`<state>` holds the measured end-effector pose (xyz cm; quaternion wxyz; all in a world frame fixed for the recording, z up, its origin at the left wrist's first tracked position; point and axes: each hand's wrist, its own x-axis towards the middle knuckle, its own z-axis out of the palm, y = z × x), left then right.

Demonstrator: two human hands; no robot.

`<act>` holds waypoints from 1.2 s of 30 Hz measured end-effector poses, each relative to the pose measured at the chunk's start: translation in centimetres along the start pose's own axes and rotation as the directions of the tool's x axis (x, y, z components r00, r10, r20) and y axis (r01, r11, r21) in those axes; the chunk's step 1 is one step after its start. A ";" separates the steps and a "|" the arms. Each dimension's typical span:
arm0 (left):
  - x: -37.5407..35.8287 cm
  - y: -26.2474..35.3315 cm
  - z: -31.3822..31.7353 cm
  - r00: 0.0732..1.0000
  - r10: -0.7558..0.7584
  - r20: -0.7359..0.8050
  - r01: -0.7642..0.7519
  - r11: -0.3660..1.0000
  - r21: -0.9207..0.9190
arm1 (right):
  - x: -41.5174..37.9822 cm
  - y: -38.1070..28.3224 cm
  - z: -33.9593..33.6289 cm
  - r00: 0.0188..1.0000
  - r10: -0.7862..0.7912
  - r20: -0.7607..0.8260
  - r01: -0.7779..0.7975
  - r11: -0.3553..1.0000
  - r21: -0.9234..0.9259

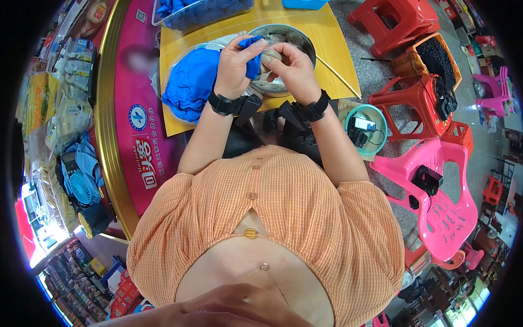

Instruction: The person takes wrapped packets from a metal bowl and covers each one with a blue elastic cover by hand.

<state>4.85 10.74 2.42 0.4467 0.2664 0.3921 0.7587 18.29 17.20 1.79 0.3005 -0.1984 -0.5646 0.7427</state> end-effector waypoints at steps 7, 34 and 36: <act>0.2 -1.3 0.3 0.962 0.227 0.152 -0.266 0.905 0.333 | -0.7 -1.2 -0.6 0.996 0.078 -0.044 -0.081 0.994 -0.072; -0.5 -1.5 1.9 0.997 -0.043 0.066 0.058 0.967 -0.249 | -1.3 -0.7 -0.7 1.000 -0.022 0.015 0.015 0.932 0.363; -0.5 -1.4 1.6 0.988 -0.005 0.157 0.046 0.964 -0.261 | -1.0 -0.8 -0.6 0.992 -0.122 0.037 0.114 0.979 0.172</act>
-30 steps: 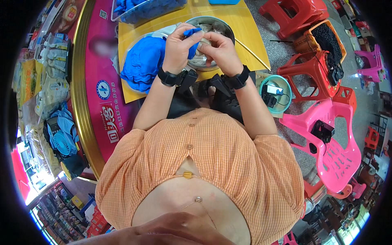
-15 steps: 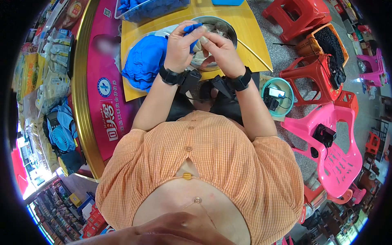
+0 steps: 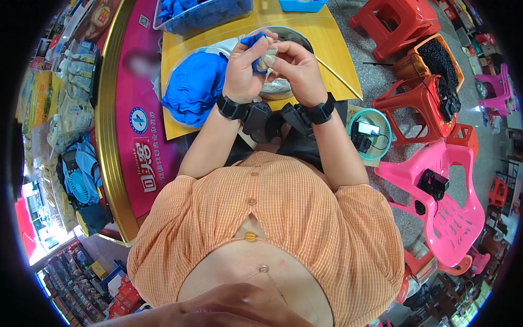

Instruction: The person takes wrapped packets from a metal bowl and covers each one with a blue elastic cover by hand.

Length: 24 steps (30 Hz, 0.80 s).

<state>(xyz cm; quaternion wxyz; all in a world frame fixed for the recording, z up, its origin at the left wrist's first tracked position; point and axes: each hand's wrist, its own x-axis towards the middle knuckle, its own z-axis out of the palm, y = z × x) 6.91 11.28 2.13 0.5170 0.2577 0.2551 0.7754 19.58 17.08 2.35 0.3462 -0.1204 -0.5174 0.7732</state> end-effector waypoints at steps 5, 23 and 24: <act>-0.4 0.6 0.7 0.997 -0.077 0.003 0.077 0.997 0.011 | 0.0 -0.9 0.7 0.995 0.094 -0.030 -0.096 0.994 -0.059; -1.8 1.2 -2.0 0.974 0.164 -0.154 -0.045 0.811 0.583 | -0.1 -0.2 1.3 0.982 0.059 -0.181 -0.100 0.969 -0.226; -1.9 1.2 -1.9 0.983 0.105 -0.150 -0.016 0.864 0.503 | 0.0 -0.2 1.2 0.982 0.057 -0.182 -0.099 0.969 -0.227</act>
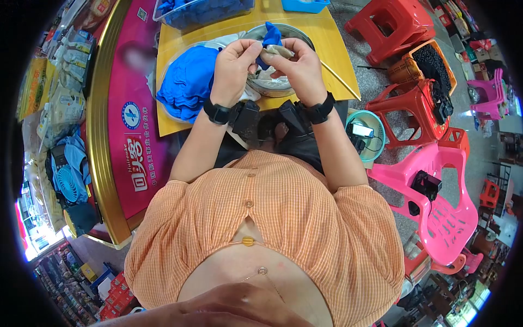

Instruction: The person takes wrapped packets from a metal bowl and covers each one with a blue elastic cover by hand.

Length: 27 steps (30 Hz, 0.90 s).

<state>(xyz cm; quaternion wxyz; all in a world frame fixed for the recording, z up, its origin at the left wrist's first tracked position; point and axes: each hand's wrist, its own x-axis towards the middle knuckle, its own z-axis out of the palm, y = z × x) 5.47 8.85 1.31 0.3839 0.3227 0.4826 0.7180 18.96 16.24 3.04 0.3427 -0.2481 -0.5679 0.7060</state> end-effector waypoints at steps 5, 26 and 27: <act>-0.5 -0.9 1.0 0.995 0.059 -0.080 -0.061 0.998 -0.010 | 0.5 0.3 0.7 0.952 -0.239 -0.190 0.147 0.905 -0.399; -1.7 -1.0 2.6 0.932 0.357 0.055 -0.349 0.849 0.396 | -0.4 -0.3 -0.7 0.983 0.050 -0.177 -0.029 0.992 0.119; -1.6 -1.2 2.2 0.932 0.352 0.087 -0.357 0.848 0.391 | -0.4 -0.5 -1.2 0.991 0.107 -0.076 -0.097 0.987 0.126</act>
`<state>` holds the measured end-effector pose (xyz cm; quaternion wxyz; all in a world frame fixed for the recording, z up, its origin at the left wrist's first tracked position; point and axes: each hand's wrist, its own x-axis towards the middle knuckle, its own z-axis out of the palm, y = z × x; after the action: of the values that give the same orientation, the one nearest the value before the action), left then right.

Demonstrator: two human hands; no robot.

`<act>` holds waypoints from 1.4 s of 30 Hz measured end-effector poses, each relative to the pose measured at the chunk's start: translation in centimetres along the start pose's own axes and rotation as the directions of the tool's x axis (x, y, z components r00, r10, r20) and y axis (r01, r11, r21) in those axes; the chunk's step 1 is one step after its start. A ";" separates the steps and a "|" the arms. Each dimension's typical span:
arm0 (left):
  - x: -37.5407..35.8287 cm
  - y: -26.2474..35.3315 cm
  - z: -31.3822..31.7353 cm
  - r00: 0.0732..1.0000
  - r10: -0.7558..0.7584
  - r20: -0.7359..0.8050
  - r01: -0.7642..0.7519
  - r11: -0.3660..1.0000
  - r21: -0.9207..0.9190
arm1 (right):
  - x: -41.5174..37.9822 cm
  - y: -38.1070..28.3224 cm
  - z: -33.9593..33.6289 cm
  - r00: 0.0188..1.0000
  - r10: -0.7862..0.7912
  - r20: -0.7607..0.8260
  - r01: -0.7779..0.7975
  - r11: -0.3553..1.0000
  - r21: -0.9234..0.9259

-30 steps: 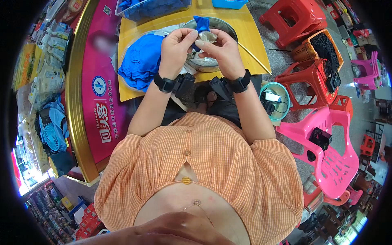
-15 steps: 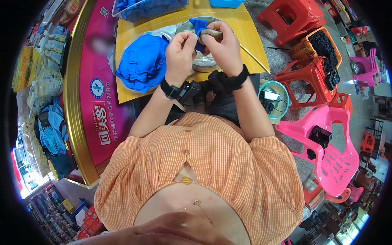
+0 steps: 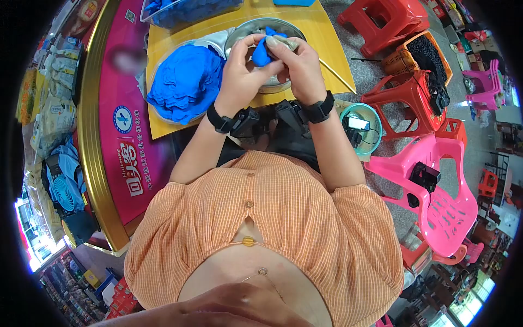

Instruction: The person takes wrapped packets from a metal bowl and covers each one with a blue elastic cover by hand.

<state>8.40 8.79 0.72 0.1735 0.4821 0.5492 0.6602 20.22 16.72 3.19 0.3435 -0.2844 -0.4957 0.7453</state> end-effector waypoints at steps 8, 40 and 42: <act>0.8 0.2 -1.8 0.981 -0.184 0.059 0.191 0.968 -0.165 | -0.8 -0.6 0.1 0.831 -0.515 0.213 0.521 0.585 -0.622; 2.1 2.3 -5.1 0.953 0.275 0.124 -0.301 0.883 0.360 | -1.5 0.2 0.5 0.871 -0.414 0.265 0.489 0.679 -0.548; 2.3 2.1 -4.9 0.952 0.285 0.109 -0.305 0.894 0.327 | -1.4 0.4 0.4 0.889 -0.371 0.270 0.458 0.722 -0.518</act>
<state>3.88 7.03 3.97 0.0014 0.6013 0.5700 0.5599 20.63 15.25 3.06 0.3635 -0.1995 -0.7696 0.4855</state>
